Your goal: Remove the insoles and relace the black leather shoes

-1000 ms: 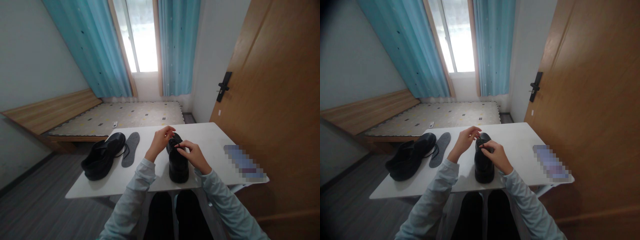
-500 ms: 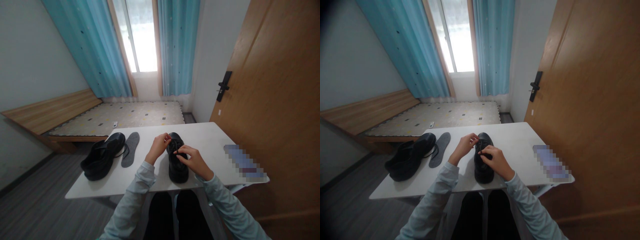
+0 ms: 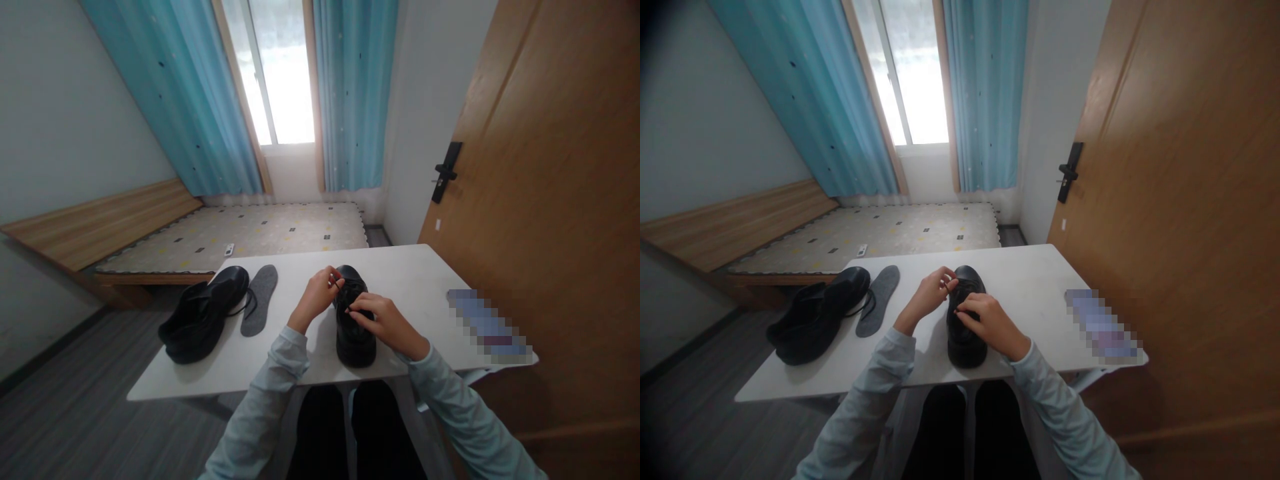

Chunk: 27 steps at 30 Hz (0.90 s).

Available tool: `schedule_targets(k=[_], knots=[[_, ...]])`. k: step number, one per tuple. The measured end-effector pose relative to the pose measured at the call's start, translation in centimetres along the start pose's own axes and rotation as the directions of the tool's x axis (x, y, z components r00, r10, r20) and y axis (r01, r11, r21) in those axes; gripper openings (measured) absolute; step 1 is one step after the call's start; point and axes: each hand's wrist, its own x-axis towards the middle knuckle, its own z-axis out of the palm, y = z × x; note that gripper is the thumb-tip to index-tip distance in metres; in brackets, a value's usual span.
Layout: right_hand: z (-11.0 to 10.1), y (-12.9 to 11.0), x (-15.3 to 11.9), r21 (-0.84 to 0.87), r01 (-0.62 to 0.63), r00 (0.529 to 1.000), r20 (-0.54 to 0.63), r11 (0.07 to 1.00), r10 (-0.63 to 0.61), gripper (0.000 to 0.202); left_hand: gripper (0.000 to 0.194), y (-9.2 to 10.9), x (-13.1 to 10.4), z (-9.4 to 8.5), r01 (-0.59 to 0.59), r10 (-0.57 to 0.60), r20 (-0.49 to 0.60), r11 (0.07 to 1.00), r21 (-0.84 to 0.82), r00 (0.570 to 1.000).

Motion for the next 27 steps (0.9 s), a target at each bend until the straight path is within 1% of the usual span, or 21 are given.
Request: schedule_targets(k=[4,6,8,11,14,16,18,20,22,24,26,27], knots=[[-0.2,0.3,0.2,0.098,-0.118,0.988,-0.092,0.988,0.127,0.014,0.013,0.8,-0.2,-0.3,-0.044,0.046,-0.162,0.999,0.016,0.986],[-0.3,0.7,0.2,0.151,-0.167,0.973,-0.131,0.974,0.188,0.016,0.012,1.6,-0.5,-0.9,-0.081,0.082,-0.187,0.997,0.016,0.979],[-0.3,1.1,0.4,0.210,-0.205,0.959,-0.151,0.956,0.239,0.017,0.011,2.5,-1.1,-1.6,-0.090,0.088,-0.153,0.996,-0.003,0.984],[-0.2,1.6,0.8,0.296,-0.228,0.943,-0.170,0.928,0.286,0.017,0.012,3.7,-2.0,-2.6,-0.056,0.055,-0.059,0.998,-0.021,0.997],[-0.1,1.7,1.5,0.349,-0.226,0.930,-0.202,0.909,0.308,0.016,0.011,4.6,-2.7,-2.9,-0.072,0.073,0.024,0.996,-0.049,0.997],[-0.1,1.5,2.0,0.366,-0.227,0.924,-0.213,0.903,0.318,0.015,0.010,5.0,-2.8,-2.8,-0.078,0.079,0.018,0.996,-0.044,0.997],[-0.1,1.3,2.5,0.389,-0.231,0.919,-0.214,0.892,0.332,0.014,0.005,5.4,-2.6,-2.5,-0.071,0.071,-0.009,0.997,-0.019,0.997],[-0.1,1.0,2.8,0.427,-0.229,0.910,-0.224,0.875,0.348,0.013,0.008,5.5,-2.4,-2.4,-0.071,0.070,-0.032,0.997,-0.025,0.997],[-0.2,1.0,3.0,0.464,-0.224,0.901,-0.236,0.857,0.363,0.013,0.010,5.4,-2.1,-2.2,-0.060,0.054,-0.056,0.993,-0.103,0.997],[-0.3,1.2,3.1,0.481,-0.226,0.893,-0.244,0.847,0.377,0.014,0.012,5.1,-2.0,-2.2,-0.006,-0.010,-0.070,0.972,-0.235,0.998],[-0.3,1.7,3.3,0.478,-0.240,0.884,-0.253,0.845,0.394,0.015,0.013,4.8,-2.0,-2.1,0.045,-0.070,-0.055,0.933,-0.357,0.996],[-0.3,2.0,3.4,0.477,-0.248,0.876,-0.261,0.843,0.405,0.016,0.014,4.7,-2.1,-2.1,0.053,-0.077,-0.048,0.923,-0.382,0.996]])
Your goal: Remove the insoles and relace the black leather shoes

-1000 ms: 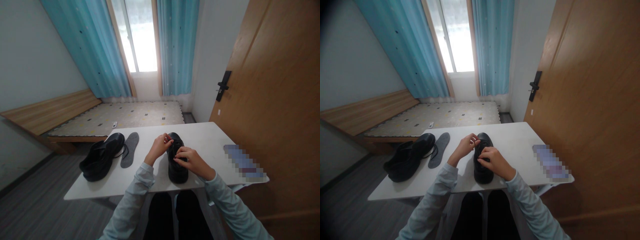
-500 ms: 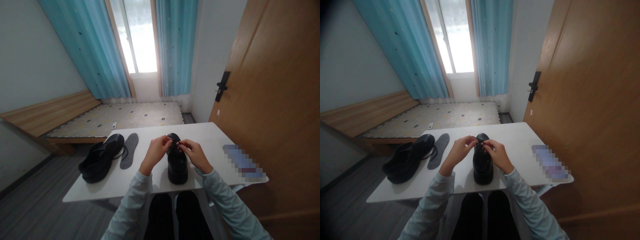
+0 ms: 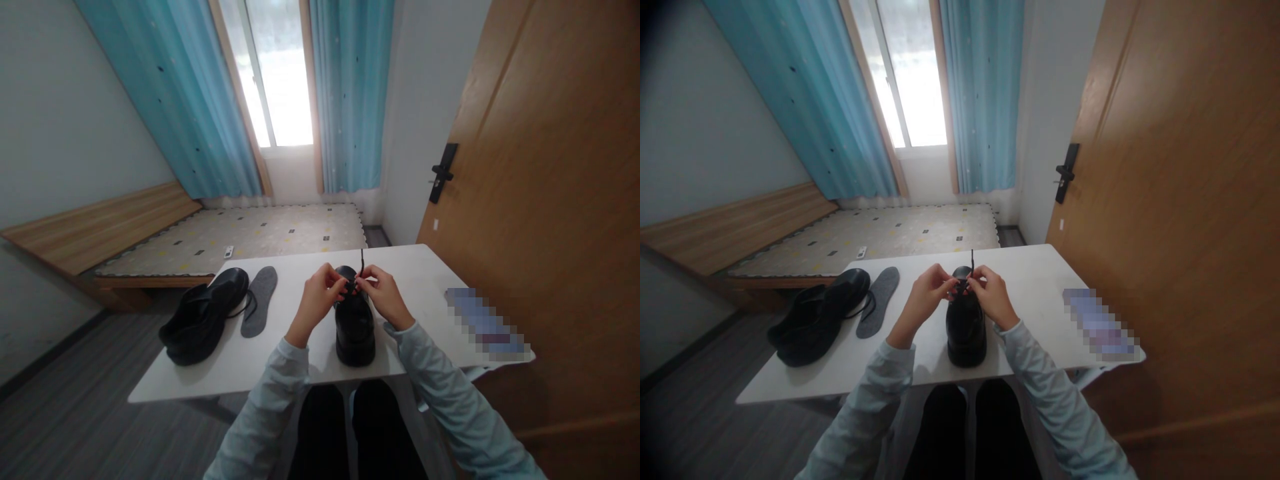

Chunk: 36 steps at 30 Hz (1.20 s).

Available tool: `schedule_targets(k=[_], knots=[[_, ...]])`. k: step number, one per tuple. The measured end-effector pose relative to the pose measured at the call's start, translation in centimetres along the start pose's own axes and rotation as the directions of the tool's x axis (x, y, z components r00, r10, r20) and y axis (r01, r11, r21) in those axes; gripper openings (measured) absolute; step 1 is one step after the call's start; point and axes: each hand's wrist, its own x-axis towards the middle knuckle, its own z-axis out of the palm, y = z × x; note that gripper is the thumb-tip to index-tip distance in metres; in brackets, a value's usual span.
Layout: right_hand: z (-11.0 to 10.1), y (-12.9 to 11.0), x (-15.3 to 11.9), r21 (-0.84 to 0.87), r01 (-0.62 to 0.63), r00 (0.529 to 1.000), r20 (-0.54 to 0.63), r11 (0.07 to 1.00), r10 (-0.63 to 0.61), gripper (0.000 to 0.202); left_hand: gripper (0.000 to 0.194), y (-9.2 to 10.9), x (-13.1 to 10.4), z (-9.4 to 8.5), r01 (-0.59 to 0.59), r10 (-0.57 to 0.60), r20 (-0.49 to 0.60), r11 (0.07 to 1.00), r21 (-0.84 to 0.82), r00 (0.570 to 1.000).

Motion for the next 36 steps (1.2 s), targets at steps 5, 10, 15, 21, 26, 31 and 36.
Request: schedule_targets(k=[5,10,15,21,26,31,36], knots=[[0.1,0.5,0.7,0.041,-0.041,0.996,-0.073,0.998,0.044,0.021,0.010,0.3,-0.6,0.0,-0.056,0.053,0.023,0.986,0.156,0.998],[1.0,-0.4,0.1,-0.018,-0.004,0.996,-0.084,1.000,0.002,0.016,0.030,0.2,-0.7,0.7,0.006,-0.035,0.101,0.962,0.273,0.994],[1.1,-1.6,-0.9,-0.188,0.073,0.990,-0.102,0.979,-0.093,0.013,0.012,0.0,-0.4,1.5,-0.058,0.022,0.072,0.837,0.543,0.997],[0.3,-1.9,-1.5,-0.106,0.046,0.991,-0.123,0.993,-0.059,0.022,0.011,-0.1,-0.2,1.4,-0.368,0.350,0.200,0.525,0.767,0.915],[0.1,-1.3,-1.4,0.041,-0.007,0.991,-0.130,0.999,0.013,0.030,0.011,-1.0,0.0,1.1,-0.522,0.401,0.360,0.440,0.731,0.842],[0.1,-0.4,-1.2,0.130,-0.053,0.992,-0.103,0.990,0.067,0.033,0.012,-0.6,0.0,0.4,-0.535,0.365,0.399,0.454,0.712,0.841],[-0.4,0.1,-1.0,0.221,-0.110,0.993,-0.010,0.969,0.115,0.031,0.006,-0.1,1.2,-0.8,-0.532,0.308,0.434,0.524,0.666,0.847]])
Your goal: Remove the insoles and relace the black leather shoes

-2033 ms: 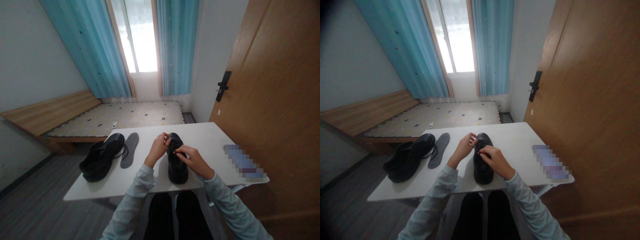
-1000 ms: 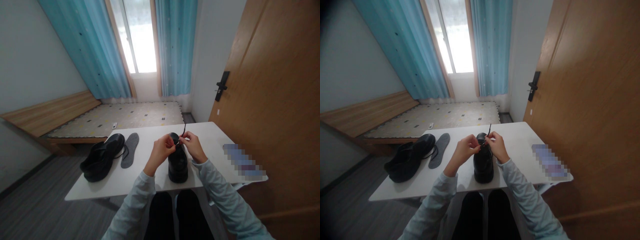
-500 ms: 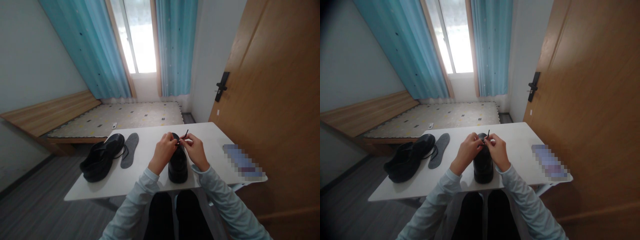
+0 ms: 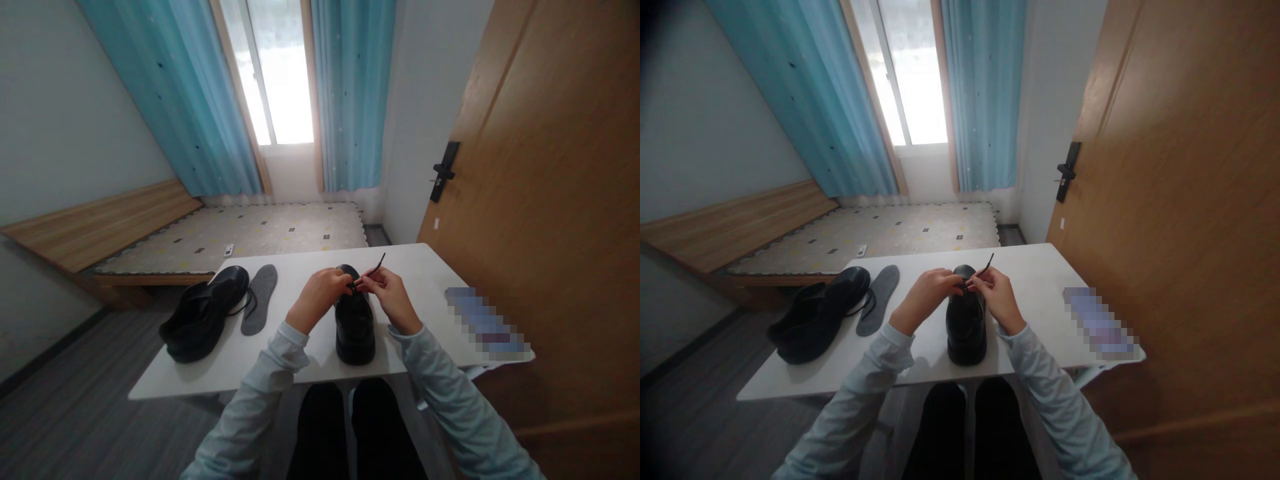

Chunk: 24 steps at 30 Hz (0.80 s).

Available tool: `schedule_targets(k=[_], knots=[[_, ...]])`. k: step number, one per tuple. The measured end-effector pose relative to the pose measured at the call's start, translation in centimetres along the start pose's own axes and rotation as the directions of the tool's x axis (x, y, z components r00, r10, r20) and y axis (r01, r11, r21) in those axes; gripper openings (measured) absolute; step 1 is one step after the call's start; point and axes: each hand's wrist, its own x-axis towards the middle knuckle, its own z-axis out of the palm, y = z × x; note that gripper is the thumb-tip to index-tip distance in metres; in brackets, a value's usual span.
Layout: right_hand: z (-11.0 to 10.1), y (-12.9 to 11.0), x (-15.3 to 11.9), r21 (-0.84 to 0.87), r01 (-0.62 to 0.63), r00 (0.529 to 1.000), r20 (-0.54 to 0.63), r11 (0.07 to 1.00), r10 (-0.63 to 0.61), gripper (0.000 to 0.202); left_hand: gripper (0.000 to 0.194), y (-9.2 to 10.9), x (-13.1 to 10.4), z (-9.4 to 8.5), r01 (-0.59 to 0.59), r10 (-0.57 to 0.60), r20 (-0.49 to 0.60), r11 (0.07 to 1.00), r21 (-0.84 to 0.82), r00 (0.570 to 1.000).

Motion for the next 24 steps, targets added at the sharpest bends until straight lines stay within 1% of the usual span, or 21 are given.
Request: schedule_targets(k=[2,5,8,11,16,21,24], knots=[[-0.2,0.1,0.0,0.025,-0.021,0.999,0.027,0.999,0.020,0.030,0.009,-0.9,0.3,0.0,0.003,-0.001,0.018,0.994,-0.109,1.000],[-0.5,0.2,0.0,0.095,-0.061,0.997,0.049,0.994,0.056,0.032,0.010,-2.3,0.5,0.4,-0.006,0.006,0.001,0.960,-0.280,1.000],[-0.7,0.4,-0.2,0.181,-0.112,0.992,0.070,0.977,0.101,0.035,0.008,-3.0,0.3,0.7,0.013,-0.026,-0.030,0.934,-0.357,0.999],[-0.9,0.9,-0.4,0.241,-0.146,0.989,0.067,0.960,0.133,0.037,0.010,-3.0,-0.2,0.8,0.031,-0.059,-0.067,0.931,-0.363,0.996],[-1.7,2.4,-0.7,0.293,-0.160,0.986,0.012,0.943,0.163,0.036,0.015,-3.0,-1.6,1.3,0.062,-0.096,-0.106,0.956,-0.288,0.990],[-2.4,4.0,-0.9,0.336,-0.190,0.978,-0.012,0.922,0.206,0.035,0.018,-3.4,-2.8,2.0,0.098,-0.134,-0.109,0.953,-0.286,0.985],[-2.6,4.4,-1.1,0.394,-0.200,0.972,-0.034,0.897,0.232,0.036,0.019,-3.4,-3.2,2.4,0.100,-0.136,-0.103,0.948,-0.301,0.985]])
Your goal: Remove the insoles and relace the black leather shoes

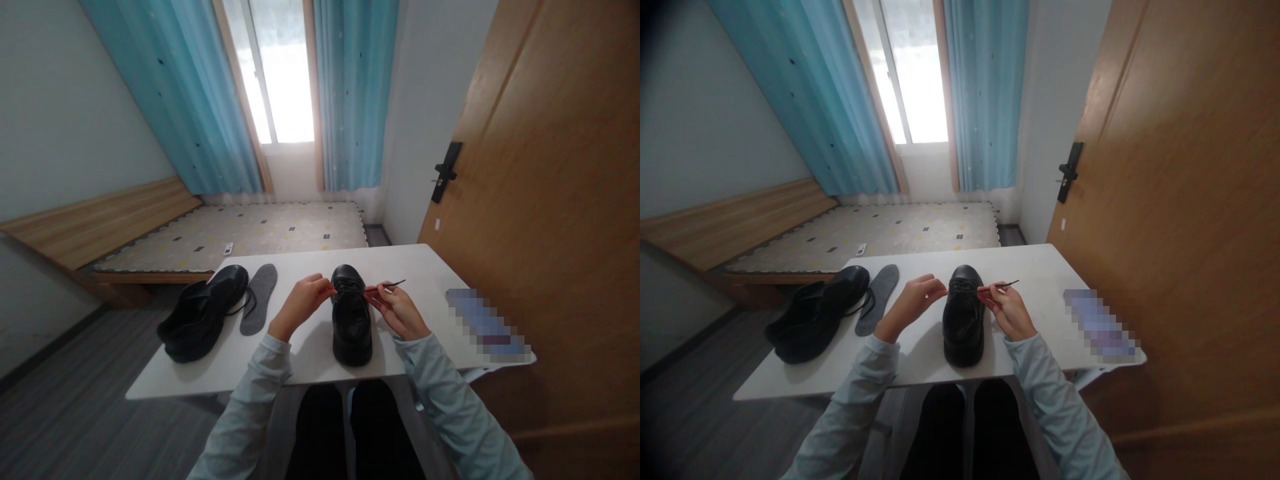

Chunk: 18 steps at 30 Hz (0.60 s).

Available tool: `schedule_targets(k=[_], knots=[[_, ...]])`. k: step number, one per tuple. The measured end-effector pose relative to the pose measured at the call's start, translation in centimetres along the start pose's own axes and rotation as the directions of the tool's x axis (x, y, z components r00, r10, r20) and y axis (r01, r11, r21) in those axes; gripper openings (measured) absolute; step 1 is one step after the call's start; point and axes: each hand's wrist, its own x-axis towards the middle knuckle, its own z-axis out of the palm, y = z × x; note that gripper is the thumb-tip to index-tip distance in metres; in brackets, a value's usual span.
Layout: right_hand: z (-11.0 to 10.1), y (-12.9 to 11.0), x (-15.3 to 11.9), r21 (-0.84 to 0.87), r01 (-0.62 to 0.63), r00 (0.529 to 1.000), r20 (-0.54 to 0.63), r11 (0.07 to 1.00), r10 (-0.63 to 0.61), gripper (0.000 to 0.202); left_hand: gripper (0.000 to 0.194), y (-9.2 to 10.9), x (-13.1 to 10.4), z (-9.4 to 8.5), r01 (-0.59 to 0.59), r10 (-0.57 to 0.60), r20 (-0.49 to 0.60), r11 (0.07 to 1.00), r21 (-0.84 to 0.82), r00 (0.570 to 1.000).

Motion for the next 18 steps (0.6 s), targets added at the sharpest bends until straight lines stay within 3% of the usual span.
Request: schedule_targets(k=[7,11,14,16,18], knots=[[0.6,-0.3,-0.2,-0.087,0.058,0.991,-0.116,0.994,-0.068,0.044,0.014,0.6,0.2,0.7,0.015,-0.016,-0.010,1.000,-0.003,1.000],[0.9,-0.4,0.0,-0.389,0.148,0.956,-0.180,0.909,-0.232,0.049,0.013,1.3,0.3,0.8,0.027,-0.026,-0.011,0.997,0.078,1.000],[1.2,-0.7,-0.2,-0.753,0.229,0.926,-0.027,0.617,-0.377,0.029,0.012,1.5,0.3,0.7,0.015,-0.014,-0.005,0.980,0.198,1.000],[1.3,-1.1,-0.6,-0.890,0.282,0.918,0.141,0.357,-0.372,0.013,0.012,1.7,0.3,0.6,0.007,-0.007,0.001,0.960,0.279,1.000],[1.5,-1.7,-1.2,-0.933,0.326,0.914,0.270,0.152,-0.302,0.014,0.013,1.8,0.2,0.6,0.008,-0.010,0.004,0.946,0.324,1.000]])
